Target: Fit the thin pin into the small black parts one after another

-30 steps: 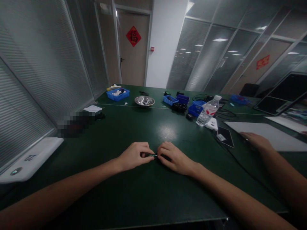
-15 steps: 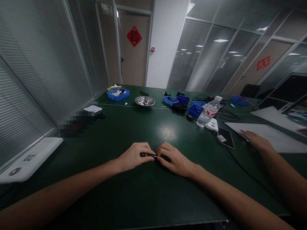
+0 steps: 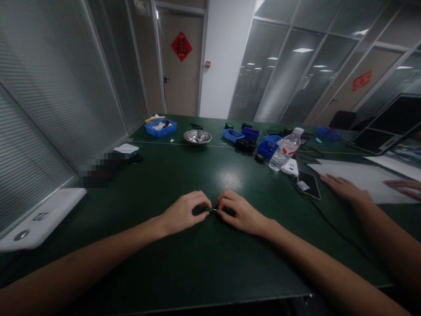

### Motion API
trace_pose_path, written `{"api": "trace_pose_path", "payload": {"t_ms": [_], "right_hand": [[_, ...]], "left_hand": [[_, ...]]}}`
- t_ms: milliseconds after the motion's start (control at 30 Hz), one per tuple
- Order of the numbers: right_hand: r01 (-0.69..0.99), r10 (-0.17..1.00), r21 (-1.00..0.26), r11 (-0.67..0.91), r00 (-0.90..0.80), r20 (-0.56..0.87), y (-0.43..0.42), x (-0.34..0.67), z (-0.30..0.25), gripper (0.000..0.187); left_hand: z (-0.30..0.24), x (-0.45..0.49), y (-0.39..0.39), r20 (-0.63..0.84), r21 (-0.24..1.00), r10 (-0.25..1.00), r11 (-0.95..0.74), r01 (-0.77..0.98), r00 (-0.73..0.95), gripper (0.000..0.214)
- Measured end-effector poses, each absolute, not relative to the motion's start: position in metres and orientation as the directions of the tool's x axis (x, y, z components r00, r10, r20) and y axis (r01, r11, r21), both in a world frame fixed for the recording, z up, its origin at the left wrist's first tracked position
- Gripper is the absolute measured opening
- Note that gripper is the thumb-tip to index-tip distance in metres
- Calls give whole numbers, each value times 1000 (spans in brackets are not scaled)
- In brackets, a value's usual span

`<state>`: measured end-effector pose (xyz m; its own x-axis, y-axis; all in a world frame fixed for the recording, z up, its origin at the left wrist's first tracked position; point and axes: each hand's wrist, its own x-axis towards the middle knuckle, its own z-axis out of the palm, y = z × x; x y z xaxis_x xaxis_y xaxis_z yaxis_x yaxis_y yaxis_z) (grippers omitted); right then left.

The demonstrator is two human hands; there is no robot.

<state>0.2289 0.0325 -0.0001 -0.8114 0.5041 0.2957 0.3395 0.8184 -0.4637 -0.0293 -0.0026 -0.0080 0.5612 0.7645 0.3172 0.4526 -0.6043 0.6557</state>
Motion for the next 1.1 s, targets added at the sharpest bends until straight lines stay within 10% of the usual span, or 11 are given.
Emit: {"api": "trace_pose_path", "payload": {"t_ms": [1100], "right_hand": [[373,546,-461,805,-770,331,34,229,-4,5]], "left_hand": [[-3,-33,-5,383,644,773,-616,454,505,18]]}}
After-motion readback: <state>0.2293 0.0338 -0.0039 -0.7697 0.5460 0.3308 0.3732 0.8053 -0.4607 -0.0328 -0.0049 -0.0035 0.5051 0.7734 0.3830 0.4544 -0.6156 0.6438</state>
